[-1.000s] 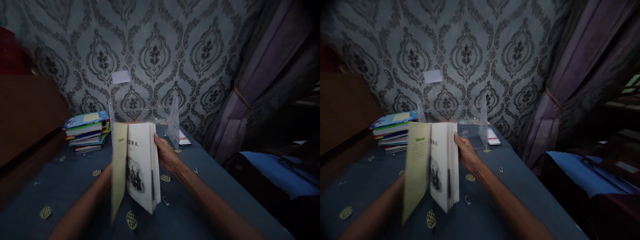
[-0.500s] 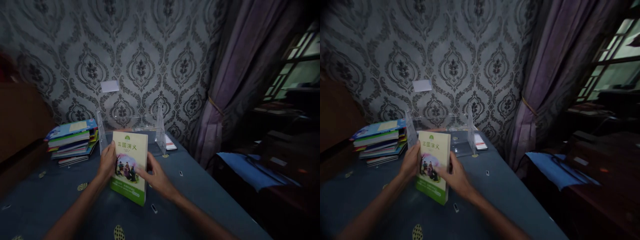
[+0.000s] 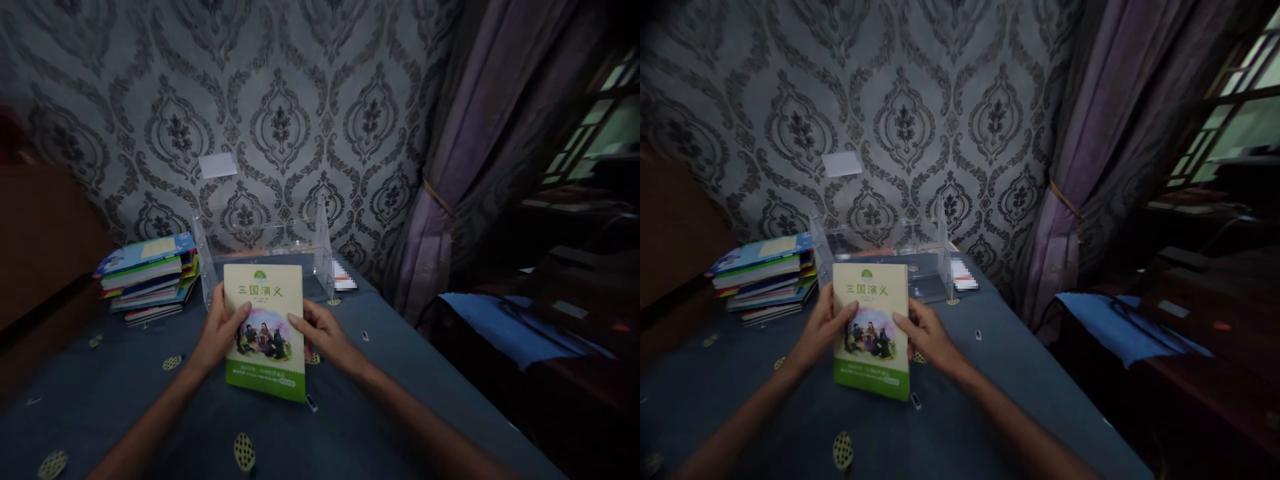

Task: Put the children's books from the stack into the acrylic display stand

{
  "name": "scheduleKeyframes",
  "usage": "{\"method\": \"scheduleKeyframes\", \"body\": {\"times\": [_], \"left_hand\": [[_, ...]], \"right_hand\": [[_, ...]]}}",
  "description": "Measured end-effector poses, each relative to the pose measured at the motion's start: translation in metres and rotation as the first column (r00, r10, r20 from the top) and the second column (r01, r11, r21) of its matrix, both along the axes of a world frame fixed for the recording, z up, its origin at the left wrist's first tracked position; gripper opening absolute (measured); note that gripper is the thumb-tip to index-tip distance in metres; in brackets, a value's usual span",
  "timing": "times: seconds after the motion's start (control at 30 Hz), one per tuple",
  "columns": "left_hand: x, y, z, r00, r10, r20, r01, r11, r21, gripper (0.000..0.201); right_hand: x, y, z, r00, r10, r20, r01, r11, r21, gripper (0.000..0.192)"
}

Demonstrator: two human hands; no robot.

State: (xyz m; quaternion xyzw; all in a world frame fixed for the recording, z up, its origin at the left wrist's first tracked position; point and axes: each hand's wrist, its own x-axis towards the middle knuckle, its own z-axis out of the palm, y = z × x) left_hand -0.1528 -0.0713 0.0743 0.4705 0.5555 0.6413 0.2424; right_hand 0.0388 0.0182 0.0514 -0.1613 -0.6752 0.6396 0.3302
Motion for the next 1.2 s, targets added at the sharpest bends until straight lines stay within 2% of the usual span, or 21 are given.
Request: {"method": "scheduleKeyframes", "body": {"times": [0.1, 0.17, 0.23, 0.27, 0.3, 0.33, 0.4, 0.47, 0.5, 0.53, 0.6, 0.67, 0.73, 0.8, 0.83, 0.87, 0.93, 1.0, 1.03, 1.1, 1.2], "left_hand": [[-0.007, 0.002, -0.002, 0.993, -0.050, 0.104, 0.058, 0.996, -0.071, 0.072], [-0.012, 0.004, -0.004, 0.993, -0.067, 0.099, 0.081, 0.987, -0.139, 0.074], [-0.013, 0.006, -0.006, 0.994, -0.102, 0.028, 0.105, 0.981, -0.164, 0.071], [-0.012, 0.006, -0.006, 0.993, -0.120, -0.008, 0.118, 0.981, -0.154, 0.067], [-0.011, 0.006, -0.005, 0.990, -0.135, -0.027, 0.130, 0.982, -0.140, 0.063], [-0.009, 0.005, -0.005, 0.990, -0.143, -0.012, 0.140, 0.982, -0.125, 0.058], [-0.007, 0.002, -0.002, 0.980, -0.148, 0.133, 0.163, 0.980, -0.110, 0.053], [-0.010, -0.004, -0.001, 0.916, -0.157, 0.370, 0.218, 0.968, -0.127, 0.051], [-0.014, -0.008, -0.001, 0.867, -0.157, 0.473, 0.250, 0.958, -0.140, 0.051], [-0.020, -0.012, -0.004, 0.823, -0.152, 0.547, 0.279, 0.947, -0.157, 0.051], [-0.033, -0.020, -0.012, 0.785, -0.121, 0.608, 0.310, 0.926, -0.217, 0.050], [-0.045, -0.026, -0.025, 0.819, -0.076, 0.569, 0.297, 0.904, -0.307, 0.049], [-0.054, -0.030, -0.037, 0.911, -0.040, 0.410, 0.224, 0.884, -0.410, 0.048], [-0.056, -0.032, -0.043, 0.996, -0.056, 0.075, 0.085, 0.878, -0.472, 0.048], [-0.054, -0.033, -0.044, 0.986, -0.080, -0.144, 0.004, 0.886, -0.465, 0.048], [-0.050, -0.034, -0.043, 0.925, -0.109, -0.364, -0.065, 0.899, -0.433, 0.047], [-0.033, -0.037, -0.039, 0.708, -0.160, -0.688, -0.116, 0.934, -0.337, 0.045], [-0.010, -0.042, -0.036, 0.517, -0.228, -0.825, -0.051, 0.954, -0.296, 0.042], [0.003, -0.044, -0.037, 0.448, -0.275, -0.851, 0.002, 0.952, -0.307, 0.042], [0.025, -0.049, -0.043, 0.334, -0.333, -0.882, 0.054, 0.941, -0.334, 0.046], [0.045, -0.053, -0.058, 0.253, -0.344, -0.904, 0.025, 0.937, -0.349, 0.043]], "right_hand": [[0.000, -0.007, 0.000, 1.000, -0.004, -0.002, 0.004, 0.985, -0.175, 0.044], [0.005, -0.010, 0.005, 0.999, -0.035, 0.020, 0.038, 0.984, -0.175, 0.041], [0.014, -0.012, 0.016, 0.994, -0.105, 0.030, 0.104, 0.994, 0.024, 0.036], [0.019, -0.012, 0.024, 0.986, -0.162, 0.027, 0.154, 0.971, 0.184, 0.033], [0.024, -0.013, 0.033, 0.975, -0.224, 0.012, 0.204, 0.908, 0.365, 0.029], [0.028, -0.013, 0.041, 0.960, -0.279, -0.007, 0.238, 0.805, 0.543, 0.027], [0.033, -0.017, 0.052, 0.937, -0.346, -0.046, 0.229, 0.511, 0.828, 0.028], [0.033, -0.022, 0.049, 0.926, -0.370, -0.079, 0.164, 0.206, 0.965, 0.032], [0.031, -0.026, 0.042, 0.922, -0.376, -0.095, 0.138, 0.089, 0.986, 0.033], [0.028, -0.030, 0.031, 0.916, -0.388, -0.103, 0.117, 0.012, 0.993, 0.033], [0.022, -0.040, 0.003, 0.909, -0.409, -0.078, 0.072, -0.031, 0.997, 0.032], [0.016, -0.052, -0.025, 0.906, -0.421, 0.032, -0.025, 0.022, 0.999, 0.030], [0.012, -0.064, -0.045, 0.894, -0.408, 0.187, -0.156, 0.108, 0.982, 0.026], [0.011, -0.069, -0.053, 0.881, -0.339, 0.330, -0.275, 0.200, 0.940, 0.020], [0.012, -0.068, -0.053, 0.886, -0.272, 0.375, -0.309, 0.256, 0.916, 0.018], [0.015, -0.065, -0.052, 0.901, -0.192, 0.389, -0.314, 0.328, 0.891, 0.019], [0.022, -0.052, -0.047, 0.944, -0.076, 0.321, -0.235, 0.529, 0.815, 0.024], [0.030, -0.032, -0.042, 0.974, -0.109, 0.196, -0.050, 0.746, 0.664, 0.030], [0.034, -0.021, -0.041, 0.973, -0.181, 0.146, 0.067, 0.820, 0.568, 0.031], [0.040, -0.001, -0.043, 0.949, -0.297, 0.103, 0.243, 0.901, 0.359, 0.035], [0.044, 0.016, -0.054, 0.923, -0.383, 0.044, 0.376, 0.919, 0.121, 0.044]]}}
